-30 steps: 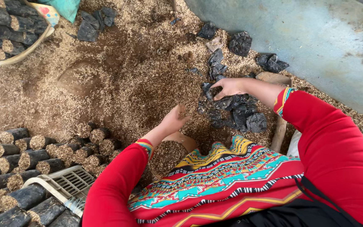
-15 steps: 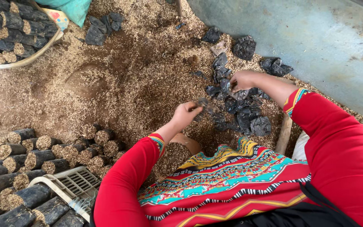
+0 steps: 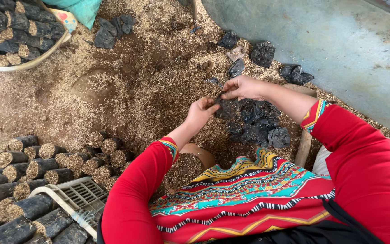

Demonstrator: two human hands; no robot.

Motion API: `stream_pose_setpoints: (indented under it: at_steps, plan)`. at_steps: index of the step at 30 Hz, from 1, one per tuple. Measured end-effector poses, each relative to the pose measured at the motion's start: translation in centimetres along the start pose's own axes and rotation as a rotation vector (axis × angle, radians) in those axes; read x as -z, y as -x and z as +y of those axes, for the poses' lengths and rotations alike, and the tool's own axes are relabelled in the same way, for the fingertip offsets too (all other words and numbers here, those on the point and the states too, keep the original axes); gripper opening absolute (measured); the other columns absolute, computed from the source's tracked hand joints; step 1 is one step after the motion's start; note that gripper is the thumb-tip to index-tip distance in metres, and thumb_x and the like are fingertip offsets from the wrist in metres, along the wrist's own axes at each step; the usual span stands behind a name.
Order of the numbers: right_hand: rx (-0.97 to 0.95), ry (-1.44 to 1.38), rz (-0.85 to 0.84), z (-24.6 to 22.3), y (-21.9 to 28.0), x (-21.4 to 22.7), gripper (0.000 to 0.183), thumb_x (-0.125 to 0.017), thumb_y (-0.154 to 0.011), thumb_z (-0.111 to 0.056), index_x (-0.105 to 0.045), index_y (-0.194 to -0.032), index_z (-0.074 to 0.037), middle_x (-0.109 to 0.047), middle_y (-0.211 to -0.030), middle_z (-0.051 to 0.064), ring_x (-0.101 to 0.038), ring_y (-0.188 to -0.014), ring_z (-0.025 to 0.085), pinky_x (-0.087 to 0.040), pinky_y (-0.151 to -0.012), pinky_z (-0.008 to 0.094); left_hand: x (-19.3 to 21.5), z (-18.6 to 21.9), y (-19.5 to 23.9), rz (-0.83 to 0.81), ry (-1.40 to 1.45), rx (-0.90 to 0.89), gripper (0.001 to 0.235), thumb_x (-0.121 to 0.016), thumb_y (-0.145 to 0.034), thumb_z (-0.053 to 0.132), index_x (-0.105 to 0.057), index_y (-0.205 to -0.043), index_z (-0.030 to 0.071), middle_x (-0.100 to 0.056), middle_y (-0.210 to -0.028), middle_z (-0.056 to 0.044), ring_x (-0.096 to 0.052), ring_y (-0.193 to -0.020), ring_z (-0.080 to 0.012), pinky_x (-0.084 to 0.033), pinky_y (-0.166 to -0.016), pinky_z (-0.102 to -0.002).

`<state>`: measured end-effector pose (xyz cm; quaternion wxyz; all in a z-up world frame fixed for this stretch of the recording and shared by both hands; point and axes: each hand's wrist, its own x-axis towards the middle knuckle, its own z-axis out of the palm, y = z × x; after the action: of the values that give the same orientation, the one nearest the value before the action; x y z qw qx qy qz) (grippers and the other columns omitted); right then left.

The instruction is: The person repeatedly scoops loose substrate from a large pile into small black planting pouches, compresses the material by hand, and places the filled pouches into a white plastic crate. The process is repeated continuously throughout the clip.

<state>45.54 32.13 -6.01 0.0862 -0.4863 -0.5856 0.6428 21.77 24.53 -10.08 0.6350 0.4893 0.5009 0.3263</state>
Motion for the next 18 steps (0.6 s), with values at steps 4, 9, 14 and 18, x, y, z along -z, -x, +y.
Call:
stream_pose_setpoints:
  at_steps: [4, 9, 14, 18]
  plan:
    - [0.033, -0.197, -0.055, 0.5, 0.1, 0.3, 0.029, -0.075, -0.094, -0.02, -0.074, -0.118, -0.004, -0.072, -0.097, -0.002, -0.059, -0.081, 0.007, -0.047, -0.067, 0.024, 1.8, -0.2, 0.1, -0.11, 0.338, 0.042, 0.015, -0.069, -0.099, 0.005, -0.06, -0.11, 0.003, -0.067, -0.097, 0.002, -0.063, -0.089, -0.0104, -0.054, -0.079, -0.027]
    - [0.029, -0.428, -0.133, 0.8, 0.3, -0.4, 0.032, -0.074, -0.097, -0.018, -0.073, -0.125, -0.004, -0.071, -0.097, -0.001, -0.057, -0.077, 0.008, -0.049, -0.067, 0.025, 2.1, 1.9, 1.4, -0.068, 0.071, -0.076, 0.019, -0.065, -0.098, 0.012, -0.06, -0.116, 0.006, -0.066, -0.103, -0.001, -0.061, -0.092, -0.0106, -0.054, -0.081, -0.026]
    - [-0.027, -0.383, -0.027, -0.7, 0.7, -2.4, 0.028, -0.074, -0.09, -0.011, -0.071, -0.117, -0.003, -0.074, -0.102, -0.001, -0.069, -0.091, 0.008, -0.058, -0.08, 0.028, -0.4, 5.1, 4.3, 0.319, -0.301, -0.209, 0.037, -0.074, -0.093, 0.017, -0.054, -0.117, 0.0, -0.063, -0.109, -0.014, -0.063, -0.095, -0.0172, -0.055, -0.083, -0.031]
    - [-0.049, -0.499, 0.017, -1.7, 0.9, -4.0, 0.018, -0.074, -0.088, -0.011, -0.071, -0.104, -0.003, -0.074, -0.099, 0.001, -0.072, -0.09, 0.01, -0.062, -0.078, 0.029, -1.8, 6.8, 5.6, 0.22, -0.249, -0.263, 0.053, -0.083, -0.082, 0.016, -0.049, -0.118, -0.001, -0.065, -0.11, -0.016, -0.067, -0.099, -0.0178, -0.058, -0.083, -0.03]
